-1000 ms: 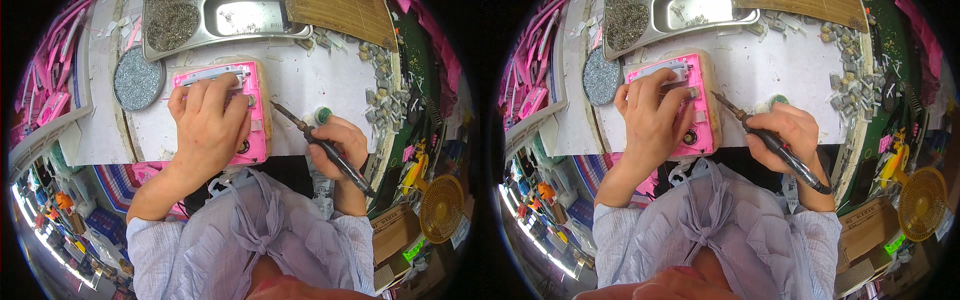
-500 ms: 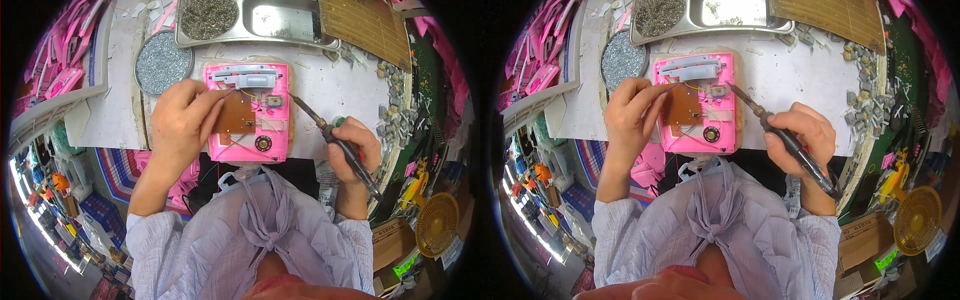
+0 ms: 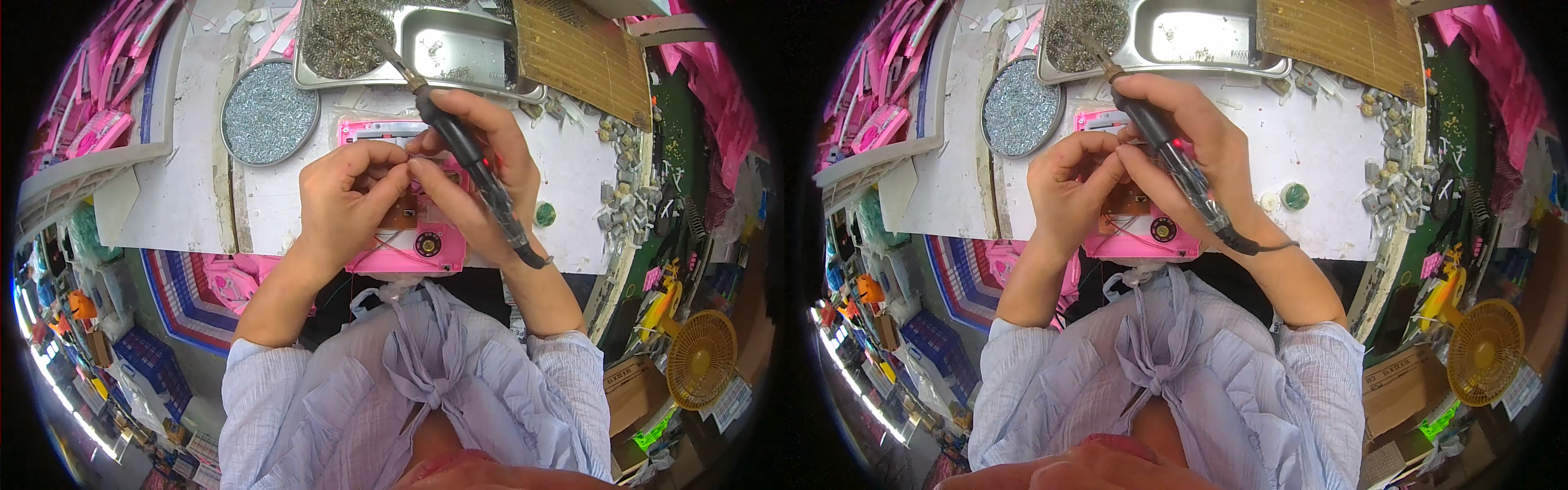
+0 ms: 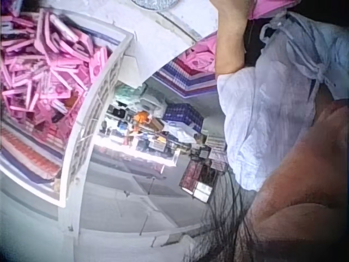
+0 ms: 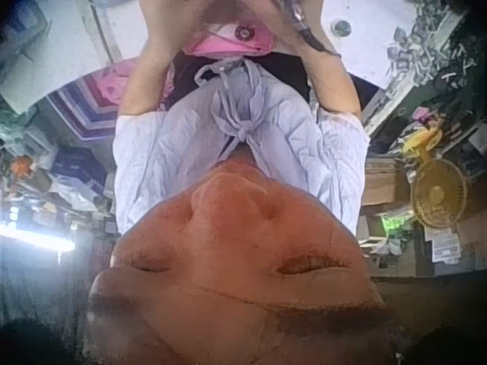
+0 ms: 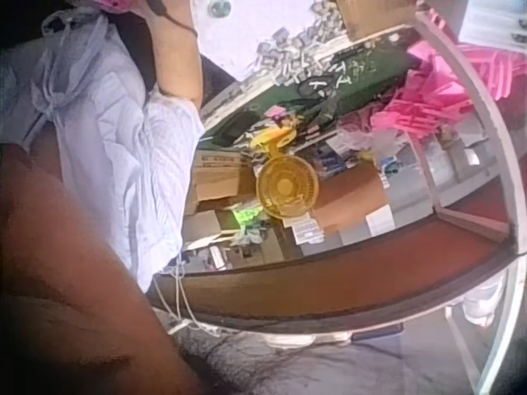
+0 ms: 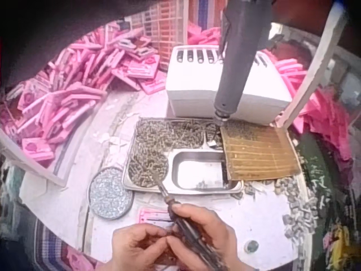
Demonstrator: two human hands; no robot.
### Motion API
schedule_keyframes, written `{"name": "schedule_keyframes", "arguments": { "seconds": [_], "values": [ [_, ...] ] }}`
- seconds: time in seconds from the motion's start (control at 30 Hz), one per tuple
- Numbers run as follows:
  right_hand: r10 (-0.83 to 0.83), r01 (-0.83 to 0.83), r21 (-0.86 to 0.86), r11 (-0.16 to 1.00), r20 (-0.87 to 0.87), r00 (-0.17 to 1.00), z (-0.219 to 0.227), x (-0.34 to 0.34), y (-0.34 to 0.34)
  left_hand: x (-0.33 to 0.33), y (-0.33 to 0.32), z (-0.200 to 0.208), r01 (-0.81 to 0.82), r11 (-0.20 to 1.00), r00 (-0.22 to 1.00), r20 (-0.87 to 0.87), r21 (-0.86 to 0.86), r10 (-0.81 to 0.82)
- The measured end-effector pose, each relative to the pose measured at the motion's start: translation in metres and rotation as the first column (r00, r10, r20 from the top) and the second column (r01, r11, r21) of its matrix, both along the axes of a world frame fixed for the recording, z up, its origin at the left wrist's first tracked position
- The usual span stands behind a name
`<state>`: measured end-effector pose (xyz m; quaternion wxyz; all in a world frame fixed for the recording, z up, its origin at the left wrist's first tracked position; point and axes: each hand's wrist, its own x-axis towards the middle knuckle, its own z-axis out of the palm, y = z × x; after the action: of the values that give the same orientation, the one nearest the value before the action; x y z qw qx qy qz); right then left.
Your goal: Assembling electronic components of a pink plastic toy, including soldering and screwing the case together.
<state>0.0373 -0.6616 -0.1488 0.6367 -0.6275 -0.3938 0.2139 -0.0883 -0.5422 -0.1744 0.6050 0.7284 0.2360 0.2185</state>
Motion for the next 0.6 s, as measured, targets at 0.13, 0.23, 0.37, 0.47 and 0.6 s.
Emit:
{"name": "schedule_keyframes", "arguments": {
  "seconds": [0.13, 0.23, 0.37, 0.47, 0.6],
  "values": [
    [-0.007, 0.011, -0.042, 0.999, 0.116, 0.993, -0.009, 0.001, 0.003, -0.001, 0.006, 0.012, 0.053, 0.986, 0.996, -0.085, 0.161, -0.039],
    [-0.033, 0.039, -0.035, 0.999, 0.148, 0.988, -0.015, 0.000, 0.002, -0.004, 0.011, 0.009, 0.063, 0.983, 0.996, -0.076, 0.175, -0.051],
    [-0.063, 0.067, -0.036, 0.997, 0.116, 0.991, -0.018, -0.001, 0.003, -0.007, 0.014, 0.011, 0.048, 0.998, 0.995, -0.089, 0.035, -0.045],
    [-0.089, 0.095, -0.032, 0.995, 0.167, 0.982, -0.025, -0.002, 0.002, -0.008, 0.015, 0.008, 0.021, 0.995, 0.995, -0.095, -0.096, -0.030],
    [-0.176, 0.168, 0.051, 0.984, 0.255, 0.951, -0.030, -0.004, 0.002, -0.003, 0.017, 0.006, 0.057, 0.986, 0.997, -0.059, 0.153, -0.049]
  ]
}}
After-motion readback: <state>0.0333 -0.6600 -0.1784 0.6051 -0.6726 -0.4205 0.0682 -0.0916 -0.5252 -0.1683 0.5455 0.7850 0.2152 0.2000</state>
